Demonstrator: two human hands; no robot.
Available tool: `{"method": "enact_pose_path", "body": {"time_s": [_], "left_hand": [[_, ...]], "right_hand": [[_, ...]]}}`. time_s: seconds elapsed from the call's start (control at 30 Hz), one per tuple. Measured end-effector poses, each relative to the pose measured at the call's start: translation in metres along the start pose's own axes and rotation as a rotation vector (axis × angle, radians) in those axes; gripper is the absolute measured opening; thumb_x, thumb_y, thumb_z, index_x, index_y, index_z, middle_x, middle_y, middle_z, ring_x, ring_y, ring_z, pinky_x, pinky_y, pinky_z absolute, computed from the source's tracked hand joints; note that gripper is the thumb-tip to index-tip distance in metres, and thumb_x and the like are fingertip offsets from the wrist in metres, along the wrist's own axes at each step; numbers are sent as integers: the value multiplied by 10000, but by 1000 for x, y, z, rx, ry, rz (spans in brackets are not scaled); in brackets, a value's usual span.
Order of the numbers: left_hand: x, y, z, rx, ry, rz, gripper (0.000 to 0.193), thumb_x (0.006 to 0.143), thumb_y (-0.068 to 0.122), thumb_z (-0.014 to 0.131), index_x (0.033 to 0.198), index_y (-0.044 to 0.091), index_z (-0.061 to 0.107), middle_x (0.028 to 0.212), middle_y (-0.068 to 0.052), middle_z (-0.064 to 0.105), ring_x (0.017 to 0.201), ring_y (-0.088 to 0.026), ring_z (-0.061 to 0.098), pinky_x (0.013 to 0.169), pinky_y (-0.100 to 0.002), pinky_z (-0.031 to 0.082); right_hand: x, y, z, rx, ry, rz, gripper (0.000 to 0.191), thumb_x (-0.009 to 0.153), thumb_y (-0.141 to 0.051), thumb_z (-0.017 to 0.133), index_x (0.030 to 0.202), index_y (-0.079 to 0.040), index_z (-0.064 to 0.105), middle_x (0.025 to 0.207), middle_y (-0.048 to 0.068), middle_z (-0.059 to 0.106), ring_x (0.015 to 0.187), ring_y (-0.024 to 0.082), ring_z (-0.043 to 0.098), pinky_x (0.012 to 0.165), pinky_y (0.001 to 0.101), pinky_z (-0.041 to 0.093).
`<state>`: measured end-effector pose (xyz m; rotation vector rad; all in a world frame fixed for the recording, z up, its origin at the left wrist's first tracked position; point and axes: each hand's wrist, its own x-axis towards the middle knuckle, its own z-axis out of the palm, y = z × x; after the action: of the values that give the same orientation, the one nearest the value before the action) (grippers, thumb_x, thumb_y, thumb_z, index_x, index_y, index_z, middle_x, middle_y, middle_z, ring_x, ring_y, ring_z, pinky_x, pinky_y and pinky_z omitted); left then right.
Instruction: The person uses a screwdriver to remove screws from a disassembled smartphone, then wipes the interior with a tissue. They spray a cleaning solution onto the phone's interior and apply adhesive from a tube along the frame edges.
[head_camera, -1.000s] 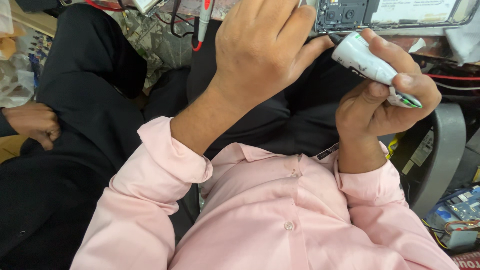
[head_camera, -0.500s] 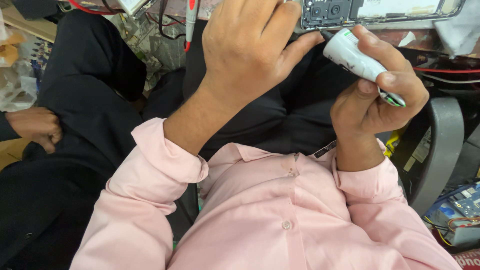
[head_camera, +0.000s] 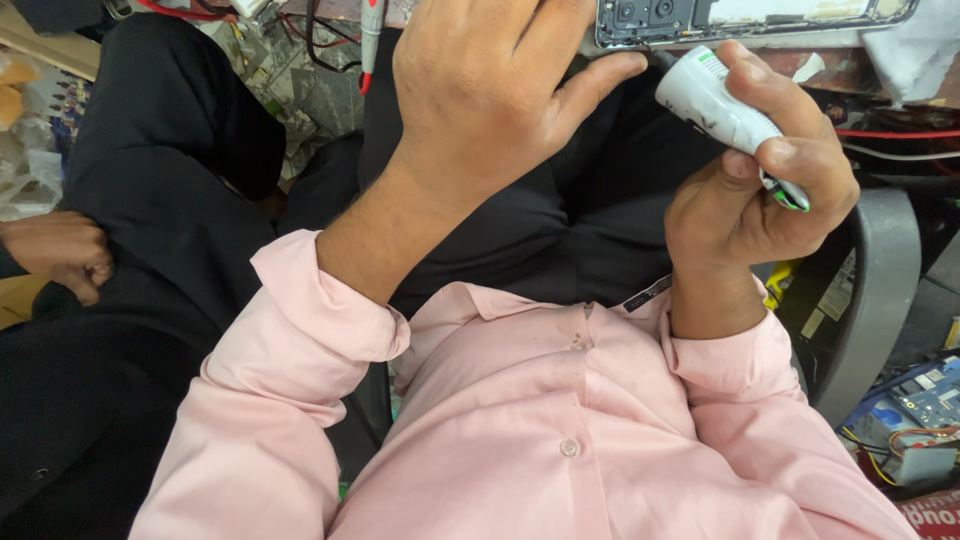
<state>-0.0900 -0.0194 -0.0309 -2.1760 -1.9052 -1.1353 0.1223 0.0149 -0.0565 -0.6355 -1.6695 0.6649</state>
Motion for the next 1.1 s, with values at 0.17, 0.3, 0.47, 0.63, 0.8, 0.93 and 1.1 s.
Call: {"method": "enact_pose_path", "body": {"time_s": [0.17,0.3,0.47,0.63,0.8,0.93,1.1], "left_hand": [[0,0,0,0,1,-1,449,925,411,874,1194,108,682,1057,-21,616,921,-251,612,767,-382,495],[1,0,0,-6,1,2,433,927,409,871,1177,110,683,1052,-18,621,912,-251,613,750,-384,487],[0,1,-1,12,6,13,440,927,410,866,1189,110,679,1052,-19,618,918,-254,609,755,-386,483],[0,-1,0,9,-3,10,443,914,412,863,1190,118,679,1050,-10,625,920,-248,611,756,-387,482],[-1,0,0,6,-7,3,462,884,408,851,1208,126,680,1052,-8,630,917,-244,618,749,-387,480],[-1,0,0,5,0,-1,474,877,410,853,1219,132,680,1059,-4,632,923,-242,621,756,-388,484],[0,0,-1,14,-3,5,468,879,416,849,1208,127,684,1043,-7,632,914,-242,622,747,-388,481]], "right_hand": [[2,-1,-4,-29,0,-5,154,1104,-188,552,1166,-90,451,1170,251,672,1100,372,726,986,486,608],[1,1,-6,-17,24,12,128,1108,-161,556,1167,-94,463,1183,261,673,1106,385,724,974,483,609],[-1,2,-11,5,29,8,111,1106,-133,558,1164,-99,470,1196,267,668,1114,397,722,988,483,602],[-1,6,-15,5,25,-9,113,1102,-115,552,1179,-92,472,1192,271,664,1095,399,718,984,487,592],[-1,7,-20,24,43,11,137,1103,-127,565,1202,-97,474,1218,270,663,1121,400,715,995,489,600],[-1,8,-23,17,54,-1,159,1099,-134,571,1207,-94,460,1199,278,662,1095,396,716,959,482,608],[-2,6,-26,14,53,23,190,1103,-158,577,1229,-105,445,1223,274,669,1122,386,726,948,440,617]]}}
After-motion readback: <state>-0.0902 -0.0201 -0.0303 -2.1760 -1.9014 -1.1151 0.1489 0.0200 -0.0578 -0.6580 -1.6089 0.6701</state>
